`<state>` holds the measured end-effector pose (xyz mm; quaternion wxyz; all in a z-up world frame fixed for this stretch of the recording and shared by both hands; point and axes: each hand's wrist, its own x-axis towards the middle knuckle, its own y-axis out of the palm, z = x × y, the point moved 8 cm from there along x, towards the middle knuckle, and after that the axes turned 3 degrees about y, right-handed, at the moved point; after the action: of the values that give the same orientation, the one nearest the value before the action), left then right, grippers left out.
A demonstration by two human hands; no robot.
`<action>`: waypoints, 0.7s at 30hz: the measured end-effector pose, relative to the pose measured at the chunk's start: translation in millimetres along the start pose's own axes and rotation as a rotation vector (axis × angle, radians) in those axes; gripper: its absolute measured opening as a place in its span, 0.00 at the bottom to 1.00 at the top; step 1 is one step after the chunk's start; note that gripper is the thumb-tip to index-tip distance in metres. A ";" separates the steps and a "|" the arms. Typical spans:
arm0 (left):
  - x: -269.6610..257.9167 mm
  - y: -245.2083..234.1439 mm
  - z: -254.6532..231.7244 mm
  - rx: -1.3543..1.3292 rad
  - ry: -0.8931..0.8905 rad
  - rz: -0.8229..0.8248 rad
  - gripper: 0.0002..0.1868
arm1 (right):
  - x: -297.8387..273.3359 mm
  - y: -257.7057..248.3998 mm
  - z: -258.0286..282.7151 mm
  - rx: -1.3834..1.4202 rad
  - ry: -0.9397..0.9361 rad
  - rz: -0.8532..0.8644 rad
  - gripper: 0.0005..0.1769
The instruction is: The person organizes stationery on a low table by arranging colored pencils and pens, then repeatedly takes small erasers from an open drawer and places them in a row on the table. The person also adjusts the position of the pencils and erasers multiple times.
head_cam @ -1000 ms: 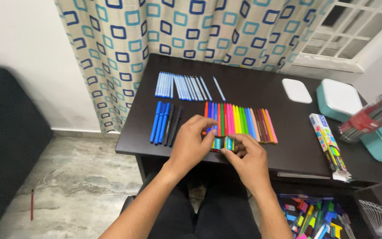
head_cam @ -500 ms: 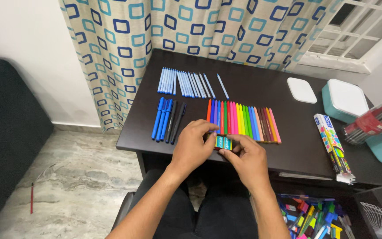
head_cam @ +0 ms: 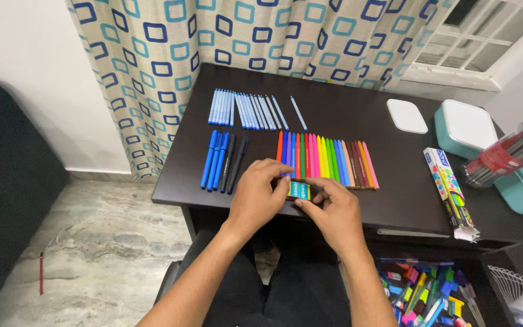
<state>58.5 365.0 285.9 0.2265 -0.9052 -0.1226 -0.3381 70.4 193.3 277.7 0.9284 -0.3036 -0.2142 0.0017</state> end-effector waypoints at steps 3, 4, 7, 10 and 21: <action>3.3 2.0 0.7 -0.010 -0.036 0.014 0.09 | 0.1 -1.5 -13.6 0.035 0.104 -0.010 0.22; 5.1 1.4 0.4 -0.026 -0.043 0.008 0.09 | 0.6 -2.4 -17.1 0.078 0.112 -0.016 0.20; 9.2 0.0 -0.9 -0.071 -0.061 0.004 0.10 | 2.1 -1.2 -31.3 0.234 0.146 -0.008 0.17; 14.4 0.6 -1.9 -0.110 -0.102 0.032 0.10 | 4.5 0.7 -43.9 0.404 0.182 0.023 0.16; 30.0 27.4 -24.0 -0.149 0.081 0.028 0.08 | 2.9 -37.2 -66.0 0.446 0.184 -0.130 0.12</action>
<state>77.7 331.4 313.0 0.1679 -0.9068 -0.0751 -0.3793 94.6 126.2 252.1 0.9861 -0.0758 -0.1424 -0.0384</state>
